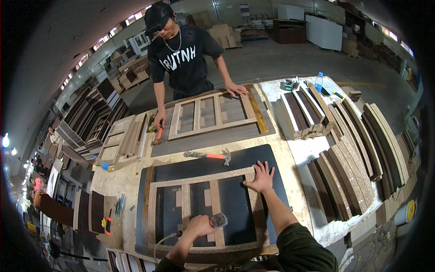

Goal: The person constructs a wooden frame on a workbench by holding the wooden pieces in position and fastening them together using a pneumatic nail gun before lifting and flipping the frame.

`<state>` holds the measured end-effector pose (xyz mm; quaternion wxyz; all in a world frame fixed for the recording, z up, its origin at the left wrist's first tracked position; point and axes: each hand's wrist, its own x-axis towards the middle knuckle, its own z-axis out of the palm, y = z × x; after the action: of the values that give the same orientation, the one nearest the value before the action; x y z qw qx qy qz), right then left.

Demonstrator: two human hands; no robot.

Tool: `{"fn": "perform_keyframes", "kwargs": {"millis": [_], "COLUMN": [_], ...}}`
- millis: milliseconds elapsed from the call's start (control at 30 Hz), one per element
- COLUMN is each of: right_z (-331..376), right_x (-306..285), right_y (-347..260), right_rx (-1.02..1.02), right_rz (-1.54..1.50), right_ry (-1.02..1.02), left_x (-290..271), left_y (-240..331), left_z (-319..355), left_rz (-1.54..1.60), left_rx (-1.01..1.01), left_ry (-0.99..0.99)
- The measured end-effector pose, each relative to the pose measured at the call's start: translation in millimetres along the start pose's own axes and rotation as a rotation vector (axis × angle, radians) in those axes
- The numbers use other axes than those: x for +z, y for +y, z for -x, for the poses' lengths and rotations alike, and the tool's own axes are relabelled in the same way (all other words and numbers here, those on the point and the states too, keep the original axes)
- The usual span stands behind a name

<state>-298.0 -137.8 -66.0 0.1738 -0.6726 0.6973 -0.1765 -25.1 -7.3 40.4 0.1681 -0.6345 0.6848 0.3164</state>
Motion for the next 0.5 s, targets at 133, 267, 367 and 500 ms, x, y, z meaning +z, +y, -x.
{"fn": "perform_keyframes", "kwargs": {"millis": [133, 267, 367, 500], "right_z": [-0.2, -0.1, -0.2, 0.3], "right_x": [-0.6, -1.2, -2.3, -5.1], "right_y": [-0.5, -0.6, -1.1, -3.5], "right_rx": [0.002, 0.008, 0.009, 0.011], "right_rz": [0.002, 0.011, 0.005, 0.005], "right_ry": [-0.008, -0.014, -0.018, -0.025], "left_x": [-4.7, -5.5, 0.0, 3.9], "left_y": [5.1, 6.0, 0.4, -3.1], "left_z": [5.1, 5.5, -0.1, -3.6], "left_rz": [-0.013, -0.005, 0.001, 0.011], "left_rx": [-0.015, -0.018, -0.014, 0.000], "left_ry": [0.012, -0.002, -0.001, -0.001]}}
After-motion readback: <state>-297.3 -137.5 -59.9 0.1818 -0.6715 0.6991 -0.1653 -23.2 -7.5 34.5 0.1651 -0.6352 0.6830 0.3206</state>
